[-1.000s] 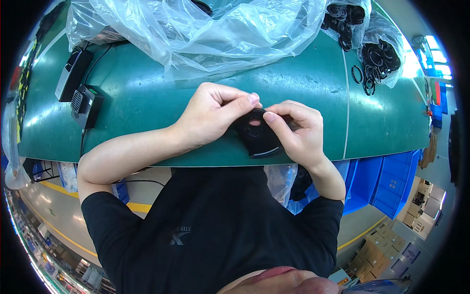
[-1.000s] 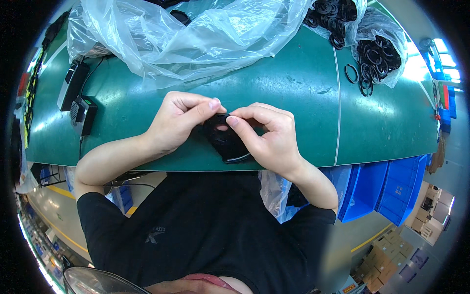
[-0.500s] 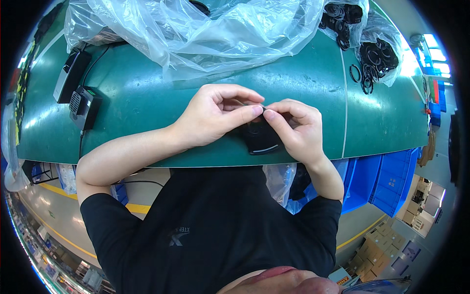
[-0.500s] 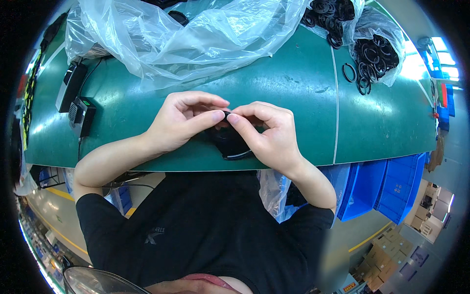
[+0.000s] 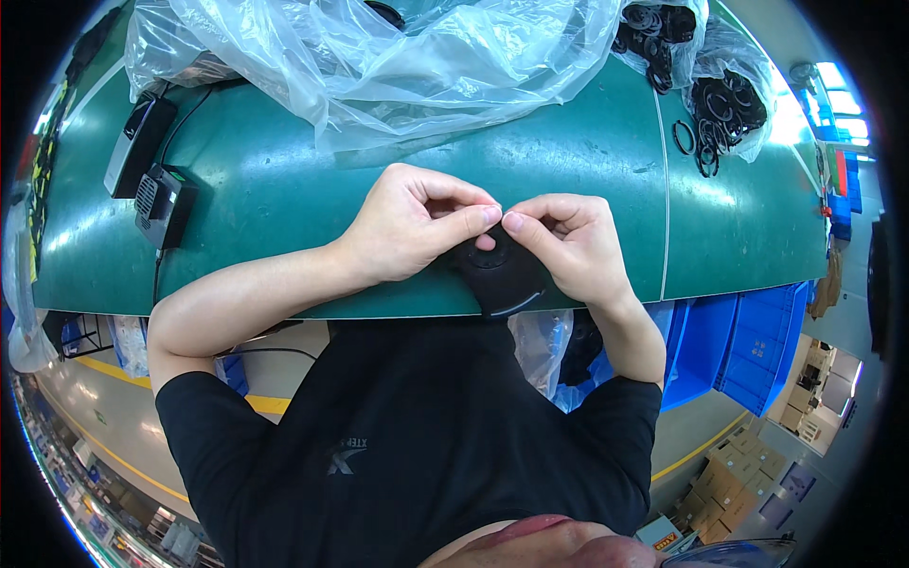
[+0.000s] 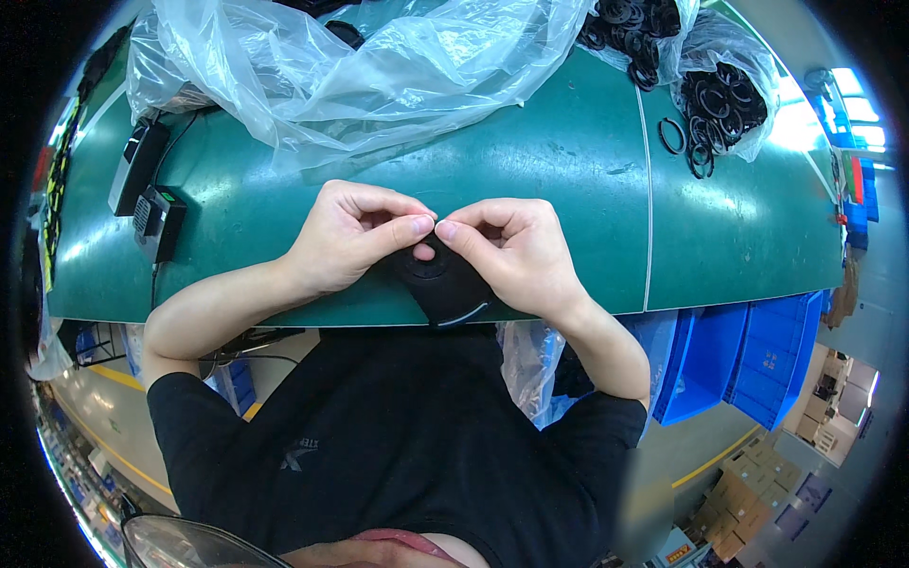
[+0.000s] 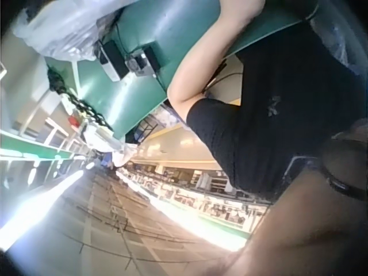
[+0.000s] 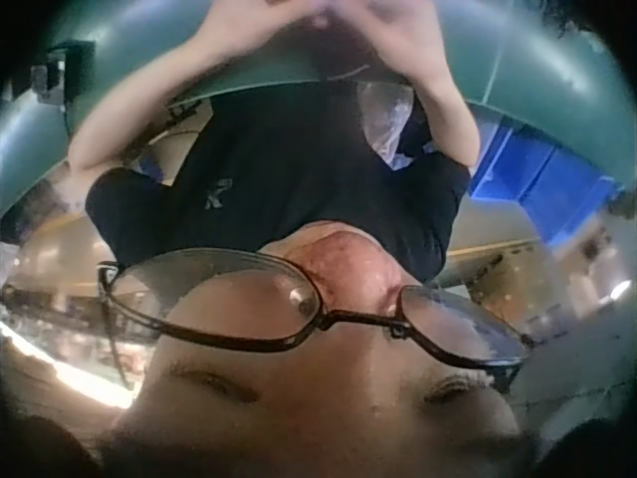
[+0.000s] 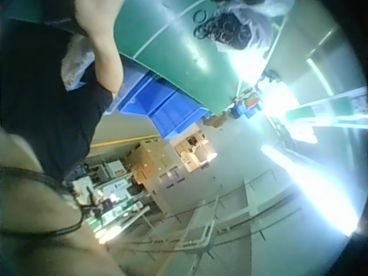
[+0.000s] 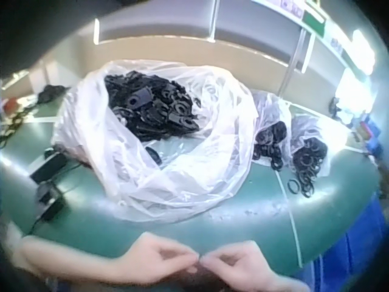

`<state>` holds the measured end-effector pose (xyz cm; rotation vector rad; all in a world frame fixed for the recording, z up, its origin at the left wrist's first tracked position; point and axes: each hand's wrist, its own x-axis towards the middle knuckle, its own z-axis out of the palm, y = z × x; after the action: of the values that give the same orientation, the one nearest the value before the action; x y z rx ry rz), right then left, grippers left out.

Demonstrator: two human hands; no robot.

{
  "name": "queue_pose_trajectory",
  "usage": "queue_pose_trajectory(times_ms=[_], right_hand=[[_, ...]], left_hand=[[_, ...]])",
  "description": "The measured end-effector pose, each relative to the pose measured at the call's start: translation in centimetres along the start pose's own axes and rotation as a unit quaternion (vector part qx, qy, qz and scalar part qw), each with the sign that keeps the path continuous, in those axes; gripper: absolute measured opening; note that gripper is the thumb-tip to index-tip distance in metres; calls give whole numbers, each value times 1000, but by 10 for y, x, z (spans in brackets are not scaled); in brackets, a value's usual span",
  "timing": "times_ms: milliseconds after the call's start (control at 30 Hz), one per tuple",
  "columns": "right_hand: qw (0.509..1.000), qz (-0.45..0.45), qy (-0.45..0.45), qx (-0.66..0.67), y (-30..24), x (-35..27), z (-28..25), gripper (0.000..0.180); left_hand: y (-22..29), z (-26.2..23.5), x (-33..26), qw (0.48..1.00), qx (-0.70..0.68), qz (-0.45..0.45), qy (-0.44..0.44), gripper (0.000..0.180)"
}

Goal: The person assembles a black housing unit by hand, inserting a plastic ring and a circular component into it.

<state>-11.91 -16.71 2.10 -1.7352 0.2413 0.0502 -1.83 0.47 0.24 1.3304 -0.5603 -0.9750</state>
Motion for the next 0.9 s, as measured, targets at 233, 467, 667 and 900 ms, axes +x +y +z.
queue_pose_trajectory(times_ms=[233,467,667,900], right_hand=[[983,-35,125,127,4,4,-5,15],[984,-52,90,144,7,3,-6,35],[986,-22,69,153,4,5,-7,35],[987,-21,85,137,7,3,-9,32]], left_hand=[[3,1,3,990,-123,-62,-41,29],[0,1,0,992,-110,-54,-27,29],[3,1,1,994,-105,-26,-26,29],[-1,0,0,994,-81,-39,-57,28]])
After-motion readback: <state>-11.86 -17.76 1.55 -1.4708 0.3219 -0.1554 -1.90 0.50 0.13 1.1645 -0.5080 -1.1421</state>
